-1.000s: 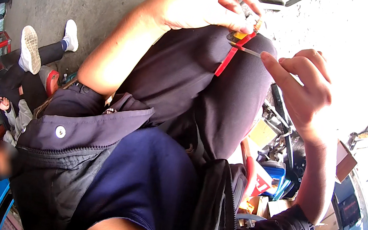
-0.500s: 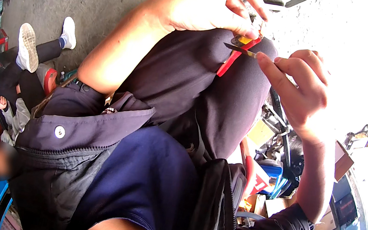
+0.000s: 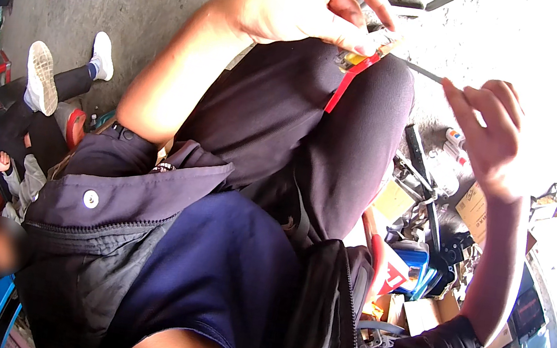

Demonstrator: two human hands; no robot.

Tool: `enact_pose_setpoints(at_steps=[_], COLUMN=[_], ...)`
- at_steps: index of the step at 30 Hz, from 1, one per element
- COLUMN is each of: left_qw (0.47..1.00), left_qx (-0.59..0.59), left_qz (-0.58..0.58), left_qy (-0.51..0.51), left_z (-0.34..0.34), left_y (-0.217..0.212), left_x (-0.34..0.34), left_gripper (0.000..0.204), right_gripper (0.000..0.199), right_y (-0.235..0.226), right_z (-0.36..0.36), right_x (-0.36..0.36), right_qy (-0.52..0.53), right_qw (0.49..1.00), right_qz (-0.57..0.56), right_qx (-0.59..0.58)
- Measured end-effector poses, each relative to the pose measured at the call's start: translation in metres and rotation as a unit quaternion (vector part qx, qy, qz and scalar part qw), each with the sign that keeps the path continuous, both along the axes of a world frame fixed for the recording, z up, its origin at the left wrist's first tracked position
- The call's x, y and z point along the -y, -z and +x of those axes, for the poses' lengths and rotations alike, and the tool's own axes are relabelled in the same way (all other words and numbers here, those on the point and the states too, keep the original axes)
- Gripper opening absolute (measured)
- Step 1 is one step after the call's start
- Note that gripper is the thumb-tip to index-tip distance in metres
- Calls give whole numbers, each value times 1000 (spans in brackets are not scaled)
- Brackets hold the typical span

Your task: The person sits with legs crossed and uses a small black tool to scrape or clean a red and yellow plastic component held in their left hand. They repeatedly scrape the surface of the object and occasionally place the tool on a nearby stool.

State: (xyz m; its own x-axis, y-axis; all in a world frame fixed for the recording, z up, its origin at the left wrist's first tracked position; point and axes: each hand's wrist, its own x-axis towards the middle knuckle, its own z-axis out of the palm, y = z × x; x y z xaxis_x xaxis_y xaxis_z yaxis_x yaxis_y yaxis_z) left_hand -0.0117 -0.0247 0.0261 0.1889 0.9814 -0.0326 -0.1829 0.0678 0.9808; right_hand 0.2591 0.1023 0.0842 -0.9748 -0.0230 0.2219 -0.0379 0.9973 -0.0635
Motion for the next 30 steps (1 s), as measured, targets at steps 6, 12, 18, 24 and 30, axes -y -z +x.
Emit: enact_pose_setpoints(at_steps=[6,12,18,24,30], left_qw=[999,995,975,958,949], left_qx=[5,3,-91,-51,-36], left_qz=[-8,24,96,106,105], left_qy=[-38,-95,-179,-262,-294], left_z=[-4,-6,-8,0,-7], left_y=[-5,-6,-11,5,7], left_x=[0,-3,-10,-35,-42], left_gripper=[25,23,23,15,12], right_gripper=[40,35,25,16,6], right_y=[-7,7,26,57,79], right_z=[37,18,7,-4,-27], right_x=[18,48,63,77,61], right_qy=[115,137,246,385,254], right_qw=[992,979,923,708,356], right_qz=[-45,-109,-237,-536,-856], right_qx=[-31,-109,-176,-251,-276])
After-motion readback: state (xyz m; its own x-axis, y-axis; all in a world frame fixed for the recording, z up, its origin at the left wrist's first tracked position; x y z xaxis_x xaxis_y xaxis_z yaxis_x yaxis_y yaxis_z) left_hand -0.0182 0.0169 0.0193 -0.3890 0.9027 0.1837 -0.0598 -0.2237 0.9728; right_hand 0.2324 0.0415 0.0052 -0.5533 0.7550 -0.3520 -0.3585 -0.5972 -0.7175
